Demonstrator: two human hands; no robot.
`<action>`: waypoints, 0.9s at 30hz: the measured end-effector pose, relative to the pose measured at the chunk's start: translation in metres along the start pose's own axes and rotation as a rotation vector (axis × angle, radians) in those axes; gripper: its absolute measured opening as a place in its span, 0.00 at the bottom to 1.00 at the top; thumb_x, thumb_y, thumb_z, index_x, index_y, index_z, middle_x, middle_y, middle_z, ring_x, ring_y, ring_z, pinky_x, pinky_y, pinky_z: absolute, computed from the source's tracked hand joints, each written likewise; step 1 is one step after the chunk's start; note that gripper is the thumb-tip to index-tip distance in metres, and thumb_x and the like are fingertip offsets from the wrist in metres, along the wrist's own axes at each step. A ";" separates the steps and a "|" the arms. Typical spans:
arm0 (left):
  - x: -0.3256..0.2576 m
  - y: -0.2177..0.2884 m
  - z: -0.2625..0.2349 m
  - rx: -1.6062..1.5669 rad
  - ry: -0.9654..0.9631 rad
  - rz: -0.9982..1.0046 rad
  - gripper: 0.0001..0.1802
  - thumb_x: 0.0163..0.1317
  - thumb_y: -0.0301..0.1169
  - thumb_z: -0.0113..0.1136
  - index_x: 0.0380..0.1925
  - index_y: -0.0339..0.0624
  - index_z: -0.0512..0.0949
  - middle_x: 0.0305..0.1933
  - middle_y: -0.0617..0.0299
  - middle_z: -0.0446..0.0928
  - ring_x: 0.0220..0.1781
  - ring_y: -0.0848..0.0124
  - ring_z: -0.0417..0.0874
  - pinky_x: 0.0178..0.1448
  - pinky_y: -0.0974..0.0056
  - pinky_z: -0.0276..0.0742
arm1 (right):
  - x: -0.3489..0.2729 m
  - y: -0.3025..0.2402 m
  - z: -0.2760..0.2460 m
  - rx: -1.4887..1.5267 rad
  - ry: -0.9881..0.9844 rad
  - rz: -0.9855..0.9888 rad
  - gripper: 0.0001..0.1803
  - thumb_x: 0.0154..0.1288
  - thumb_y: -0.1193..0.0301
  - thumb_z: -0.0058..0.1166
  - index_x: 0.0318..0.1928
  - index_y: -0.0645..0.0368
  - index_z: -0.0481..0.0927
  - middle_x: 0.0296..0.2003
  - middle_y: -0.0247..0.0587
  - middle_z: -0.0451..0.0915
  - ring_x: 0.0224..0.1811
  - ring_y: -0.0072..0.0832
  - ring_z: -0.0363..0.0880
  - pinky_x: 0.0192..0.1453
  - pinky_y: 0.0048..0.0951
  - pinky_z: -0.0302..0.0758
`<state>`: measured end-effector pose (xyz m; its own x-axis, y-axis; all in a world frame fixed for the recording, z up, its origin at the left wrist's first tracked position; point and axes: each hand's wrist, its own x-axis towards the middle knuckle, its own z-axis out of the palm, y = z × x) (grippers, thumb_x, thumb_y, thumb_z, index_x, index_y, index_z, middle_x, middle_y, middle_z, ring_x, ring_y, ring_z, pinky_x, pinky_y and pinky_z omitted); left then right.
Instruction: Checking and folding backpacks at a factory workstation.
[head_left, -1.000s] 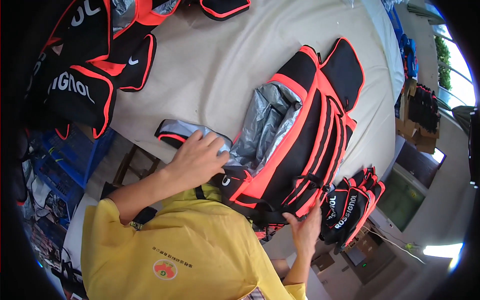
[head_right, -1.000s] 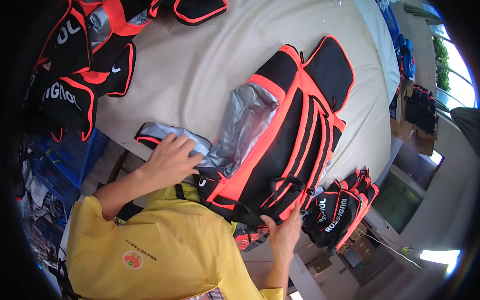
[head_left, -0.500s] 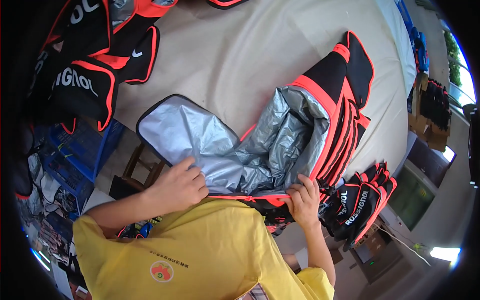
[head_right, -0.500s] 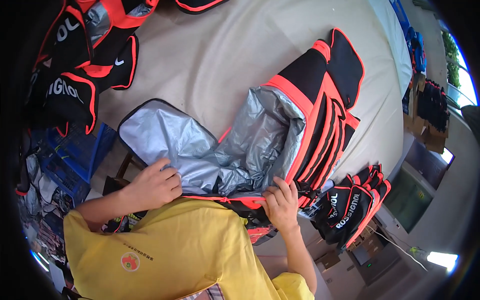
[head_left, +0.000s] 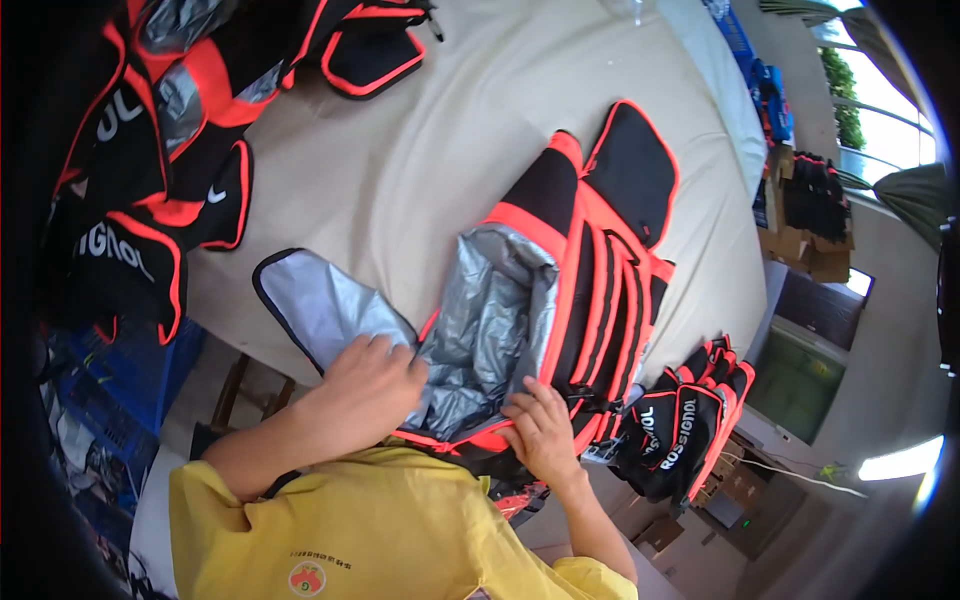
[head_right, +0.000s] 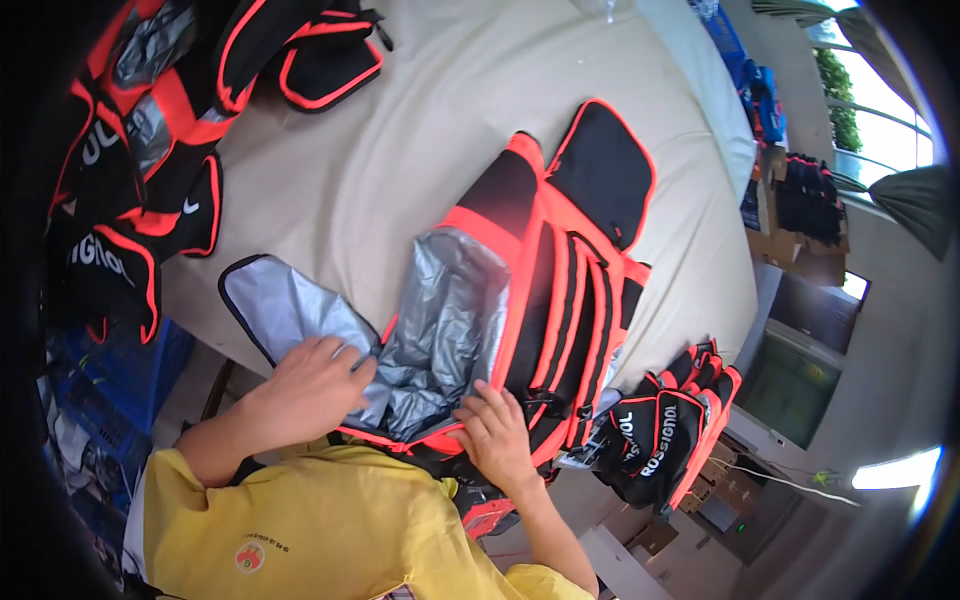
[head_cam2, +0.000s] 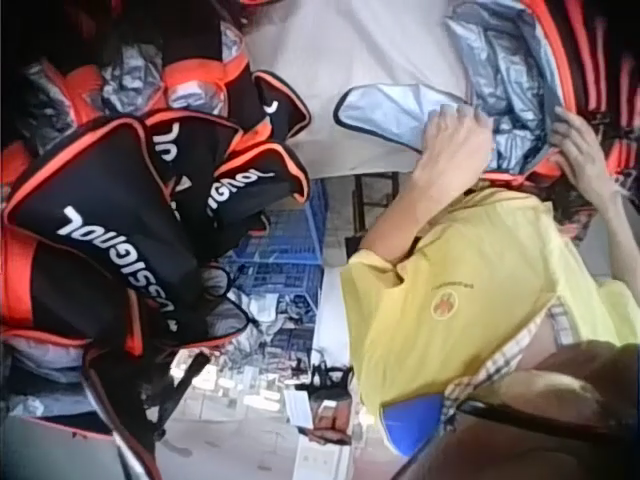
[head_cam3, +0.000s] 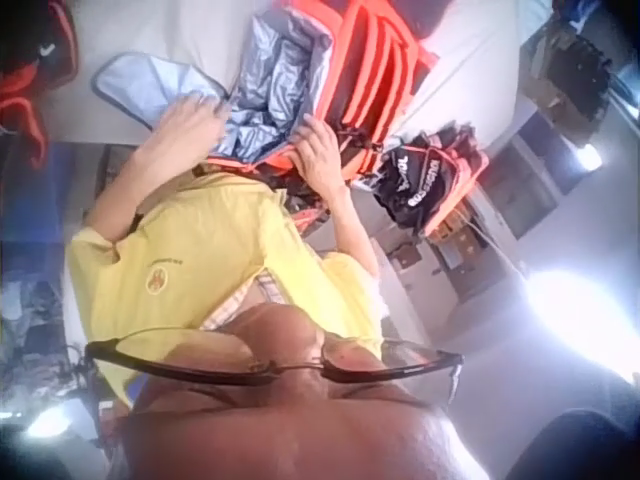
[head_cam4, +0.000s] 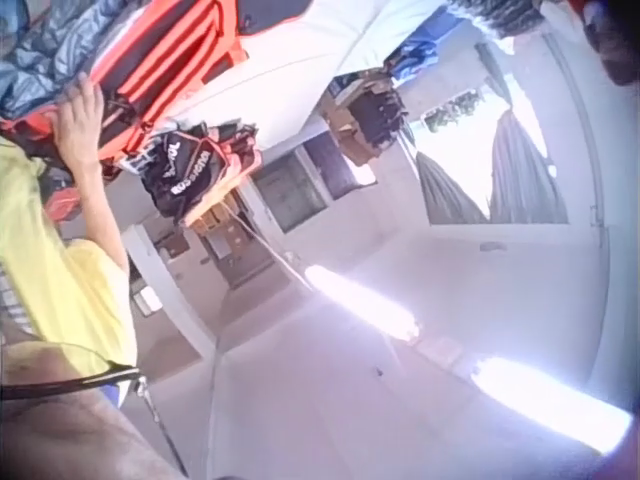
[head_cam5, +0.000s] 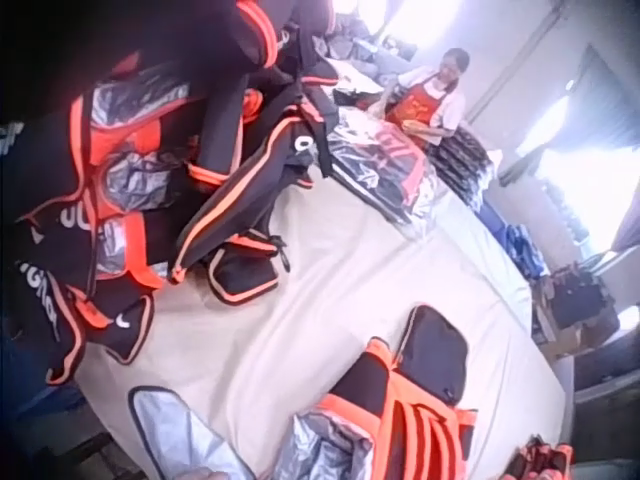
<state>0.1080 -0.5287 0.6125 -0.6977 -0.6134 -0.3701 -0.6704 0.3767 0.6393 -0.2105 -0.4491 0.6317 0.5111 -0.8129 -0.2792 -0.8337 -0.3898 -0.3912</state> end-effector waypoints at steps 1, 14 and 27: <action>0.024 -0.005 0.014 -0.010 0.262 0.102 0.16 0.69 0.40 0.65 0.43 0.36 0.82 0.38 0.53 0.83 0.49 0.52 0.85 0.51 0.50 0.80 | 0.000 -0.002 0.000 0.000 0.002 0.005 0.19 0.61 0.63 0.73 0.49 0.58 0.85 0.56 0.42 0.84 0.72 0.49 0.73 0.73 0.55 0.71; 0.207 0.008 0.066 -1.818 0.035 -0.314 0.11 0.79 0.35 0.59 0.47 0.37 0.81 0.41 0.59 0.85 0.39 0.70 0.88 0.40 0.63 0.88 | 0.040 0.012 -0.034 0.297 0.389 0.405 0.12 0.73 0.78 0.62 0.54 0.66 0.82 0.50 0.49 0.87 0.54 0.42 0.88 0.59 0.37 0.82; 0.195 -0.027 0.123 -0.894 0.887 -0.500 0.27 0.63 0.26 0.68 0.62 0.32 0.73 0.57 0.42 0.75 0.59 0.40 0.75 0.64 0.44 0.72 | 0.123 0.077 0.009 0.441 0.219 0.823 0.24 0.72 0.65 0.64 0.60 0.69 0.81 0.35 0.38 0.85 0.34 0.27 0.80 0.40 0.34 0.78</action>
<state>-0.0410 -0.5732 0.4395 0.1949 -0.9157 -0.3516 -0.1727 -0.3849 0.9067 -0.2104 -0.5752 0.5596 -0.2873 -0.8396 -0.4609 -0.7376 0.5009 -0.4528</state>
